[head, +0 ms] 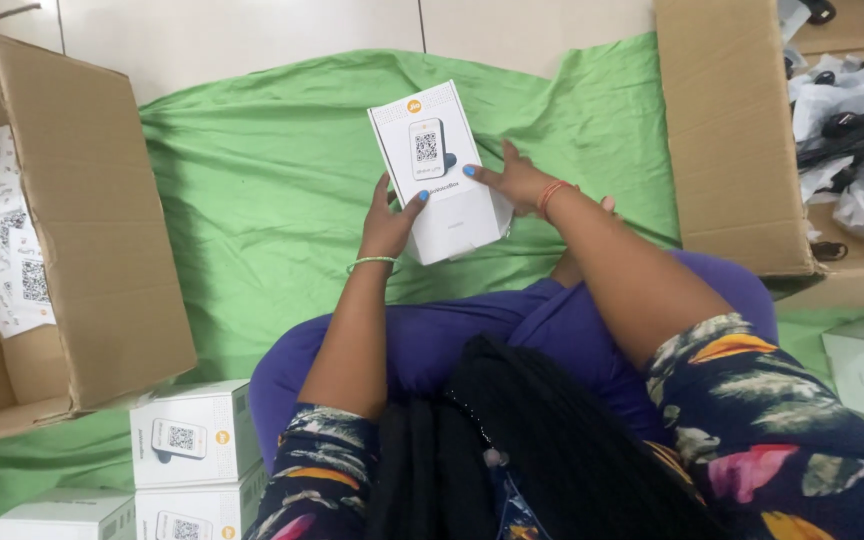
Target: The person packages electronic devices and accessories into retail boxes and applies labels.
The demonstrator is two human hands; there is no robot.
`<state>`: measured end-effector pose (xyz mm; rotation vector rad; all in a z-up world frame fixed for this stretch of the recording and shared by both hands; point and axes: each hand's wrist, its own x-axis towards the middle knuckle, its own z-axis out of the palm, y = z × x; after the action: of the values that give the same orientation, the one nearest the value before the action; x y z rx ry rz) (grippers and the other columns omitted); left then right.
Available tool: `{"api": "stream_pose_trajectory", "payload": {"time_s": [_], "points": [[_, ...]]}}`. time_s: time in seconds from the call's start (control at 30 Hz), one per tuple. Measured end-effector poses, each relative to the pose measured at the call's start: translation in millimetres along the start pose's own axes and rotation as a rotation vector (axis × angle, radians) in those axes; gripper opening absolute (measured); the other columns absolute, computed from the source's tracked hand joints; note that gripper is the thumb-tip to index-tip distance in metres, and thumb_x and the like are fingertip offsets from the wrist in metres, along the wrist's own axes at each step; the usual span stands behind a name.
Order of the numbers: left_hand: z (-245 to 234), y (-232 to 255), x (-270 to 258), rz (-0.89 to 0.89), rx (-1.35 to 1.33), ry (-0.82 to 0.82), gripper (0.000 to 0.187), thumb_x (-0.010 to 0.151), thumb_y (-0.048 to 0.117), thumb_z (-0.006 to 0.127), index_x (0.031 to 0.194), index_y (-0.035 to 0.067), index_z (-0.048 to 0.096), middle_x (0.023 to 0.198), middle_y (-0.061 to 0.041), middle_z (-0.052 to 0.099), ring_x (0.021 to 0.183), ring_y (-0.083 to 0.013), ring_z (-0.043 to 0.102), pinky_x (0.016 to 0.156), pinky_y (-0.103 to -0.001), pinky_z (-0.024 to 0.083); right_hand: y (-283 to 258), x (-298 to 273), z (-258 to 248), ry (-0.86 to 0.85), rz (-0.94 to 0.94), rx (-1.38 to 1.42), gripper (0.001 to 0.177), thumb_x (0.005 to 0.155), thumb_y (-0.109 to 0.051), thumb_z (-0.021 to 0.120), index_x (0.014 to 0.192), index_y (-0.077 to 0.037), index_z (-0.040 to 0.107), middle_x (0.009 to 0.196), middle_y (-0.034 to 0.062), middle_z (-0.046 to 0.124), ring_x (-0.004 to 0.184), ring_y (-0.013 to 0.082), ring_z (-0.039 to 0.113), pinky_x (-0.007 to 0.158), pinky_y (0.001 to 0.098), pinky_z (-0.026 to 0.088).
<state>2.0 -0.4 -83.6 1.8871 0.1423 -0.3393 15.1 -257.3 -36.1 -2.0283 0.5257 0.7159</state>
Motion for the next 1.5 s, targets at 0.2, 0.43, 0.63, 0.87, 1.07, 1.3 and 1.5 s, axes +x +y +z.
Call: {"api": "stream_pose_trajectory", "payload": {"time_s": [0.2, 0.43, 0.63, 0.87, 1.07, 1.3, 1.5], "points": [[1.3, -20.0, 4.1, 0.181, -0.046, 0.031, 0.075, 0.107, 0.046, 0.06, 0.16, 0.0, 0.033, 0.151, -0.023, 0.055, 0.139, -0.0288, 0.058, 0.112, -0.036, 0.044, -23.1, -27.1, 5.4, -0.062, -0.3, 0.061, 0.079, 0.1, -0.051, 0.053, 0.161, -0.007, 0.029, 0.13, 0.0251, 0.069, 0.106, 0.0259, 0.074, 0.088, 0.0359, 0.059], [-46.1, 100.7, -47.2, 0.123, 0.024, 0.06, 0.069, 0.102, 0.056, 0.035, 0.153, 0.012, 0.053, 0.119, -0.014, 0.074, 0.096, -0.0225, 0.07, 0.08, -0.037, 0.052, -68.7, -93.0, -48.5, -0.215, -0.304, 0.284, 0.079, 0.096, -0.062, 0.046, 0.142, 0.002, 0.053, 0.117, 0.0168, 0.068, 0.088, 0.0213, 0.075, 0.079, 0.0307, 0.063], [-51.4, 104.1, -47.5, 0.43, 0.032, 0.111, 0.062, 0.109, 0.055, 0.052, 0.137, 0.002, 0.064, 0.112, -0.015, 0.077, 0.101, -0.017, 0.07, 0.089, -0.034, 0.053, -74.0, -97.5, -62.7, -0.304, -0.356, 0.145, 0.078, 0.097, -0.064, 0.046, 0.125, 0.006, 0.064, 0.11, 0.0152, 0.073, 0.093, 0.0191, 0.078, 0.088, 0.0293, 0.063], [-61.2, 116.6, -43.9, 0.16, 0.292, 0.274, 0.073, 0.102, 0.064, 0.051, 0.081, -0.003, 0.073, 0.052, -0.012, 0.045, 0.054, -0.0182, 0.038, 0.054, -0.039, 0.038, -75.3, -84.6, -66.6, -0.31, -0.422, 0.165, 0.057, 0.096, -0.05, 0.059, 0.114, 0.003, 0.068, 0.104, 0.0137, 0.074, 0.091, 0.0199, 0.079, 0.08, 0.0296, 0.065], [-67.1, 122.5, -36.9, 0.129, 0.29, 0.341, 0.081, 0.097, 0.069, 0.056, 0.062, -0.003, 0.07, 0.049, -0.007, 0.05, 0.049, -0.0156, 0.046, 0.053, -0.035, 0.041, -83.0, -82.1, -59.3, -0.108, -0.415, 0.074, 0.062, 0.097, -0.054, 0.063, 0.091, 0.007, 0.074, 0.086, 0.0157, 0.076, 0.077, 0.0186, 0.079, 0.071, 0.0287, 0.065], [-64.3, 147.3, -39.6, 0.145, 0.082, 0.341, 0.062, 0.095, 0.051, 0.071, 0.068, -0.004, 0.072, 0.051, -0.005, 0.06, 0.051, -0.0081, 0.065, 0.053, -0.023, 0.052, -78.6, -67.8, -50.5, 0.035, -0.533, 0.15, 0.062, 0.099, -0.056, 0.064, 0.098, 0.005, 0.072, 0.089, 0.0112, 0.075, 0.079, 0.0115, 0.078, 0.07, 0.0276, 0.067], [-74.3, 138.5, -29.9, 0.214, 0.002, 0.224, 0.038, 0.097, 0.031, 0.074, 0.086, -0.005, 0.075, 0.065, -0.003, 0.069, 0.057, -0.0069, 0.065, 0.054, -0.022, 0.051, -84.2, -71.8, -54.5, -0.087, -0.64, 0.332, 0.059, 0.097, -0.043, 0.069, 0.131, 0.001, 0.051, 0.112, 0.0067, 0.07, 0.084, 0.0116, 0.07, 0.072, 0.0306, 0.069]]}}
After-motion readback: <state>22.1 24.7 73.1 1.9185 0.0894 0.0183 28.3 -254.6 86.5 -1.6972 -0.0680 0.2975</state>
